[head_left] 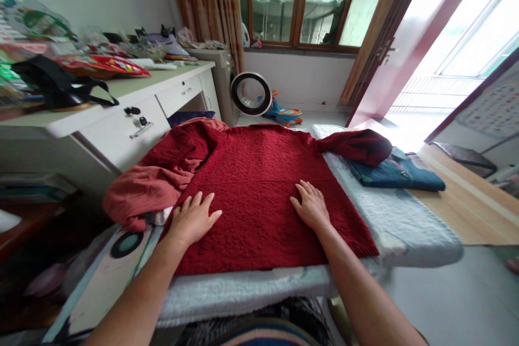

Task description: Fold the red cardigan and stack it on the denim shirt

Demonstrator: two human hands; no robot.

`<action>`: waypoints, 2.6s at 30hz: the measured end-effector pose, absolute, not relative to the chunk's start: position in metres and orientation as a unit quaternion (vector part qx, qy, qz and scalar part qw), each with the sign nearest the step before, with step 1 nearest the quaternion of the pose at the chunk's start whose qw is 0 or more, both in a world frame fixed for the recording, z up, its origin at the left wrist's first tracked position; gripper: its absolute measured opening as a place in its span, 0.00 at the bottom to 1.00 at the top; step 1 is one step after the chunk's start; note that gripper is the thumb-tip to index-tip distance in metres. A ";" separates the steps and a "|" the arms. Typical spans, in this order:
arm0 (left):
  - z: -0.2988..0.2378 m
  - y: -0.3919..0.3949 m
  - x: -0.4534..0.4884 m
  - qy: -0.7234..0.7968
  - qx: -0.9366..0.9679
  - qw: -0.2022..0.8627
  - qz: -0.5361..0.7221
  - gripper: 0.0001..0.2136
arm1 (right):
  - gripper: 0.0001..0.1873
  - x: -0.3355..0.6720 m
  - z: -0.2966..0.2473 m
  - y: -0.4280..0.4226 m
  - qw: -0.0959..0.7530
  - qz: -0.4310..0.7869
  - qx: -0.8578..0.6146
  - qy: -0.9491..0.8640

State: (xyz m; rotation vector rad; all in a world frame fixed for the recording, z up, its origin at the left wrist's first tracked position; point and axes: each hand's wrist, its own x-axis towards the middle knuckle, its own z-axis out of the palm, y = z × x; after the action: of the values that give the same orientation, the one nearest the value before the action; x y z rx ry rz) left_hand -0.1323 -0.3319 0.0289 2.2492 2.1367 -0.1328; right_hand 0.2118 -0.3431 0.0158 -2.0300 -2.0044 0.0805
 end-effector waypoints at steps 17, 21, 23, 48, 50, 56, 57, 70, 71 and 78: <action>0.014 -0.346 -0.128 0.719 0.693 -0.045 -0.025 0.32 | 0.27 0.215 0.011 -0.341 0.161 0.036 -0.699 -0.696; 0.027 -0.342 -0.121 0.725 0.687 -0.006 -0.052 0.32 | 0.27 0.214 0.011 -0.342 0.161 0.035 -0.697 -0.698; 0.040 -0.341 -0.109 0.712 0.700 0.003 -0.055 0.30 | 0.27 0.214 0.012 -0.342 0.159 0.033 -0.698 -0.697; 0.004 -0.306 0.022 0.522 0.844 0.013 0.121 0.27 | 0.32 0.206 0.013 -0.344 0.095 -0.007 -0.770 -0.631; 0.005 -0.306 0.022 0.524 0.843 0.013 0.123 0.27 | 0.34 0.205 0.013 -0.345 0.067 -0.003 -0.774 -0.629; 0.005 -0.308 0.021 0.520 0.844 0.002 0.131 0.26 | 0.33 0.215 0.044 -0.336 -0.005 0.040 -0.740 -0.671; 0.005 -0.308 0.021 0.520 0.844 0.002 0.132 0.26 | 0.30 0.217 0.051 -0.332 -0.011 0.049 -0.734 -0.677; 0.008 -0.309 0.021 0.515 0.845 -0.006 0.143 0.25 | 0.21 0.199 0.022 -0.290 0.160 0.008 -0.644 -0.748; 0.008 -0.309 0.021 0.515 0.845 -0.007 0.142 0.25 | 0.22 0.199 0.018 -0.291 0.166 0.004 -0.642 -0.749; 0.022 -0.304 0.028 0.519 0.842 -0.009 0.148 0.21 | 0.22 0.205 0.011 -0.290 0.175 0.011 -0.639 -0.749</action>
State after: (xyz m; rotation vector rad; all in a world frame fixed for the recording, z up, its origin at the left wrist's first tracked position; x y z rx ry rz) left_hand 0.0278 -0.3040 0.0218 2.6607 1.6394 0.4686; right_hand 0.2054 -0.2896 0.0108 -1.8088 -2.1225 0.0298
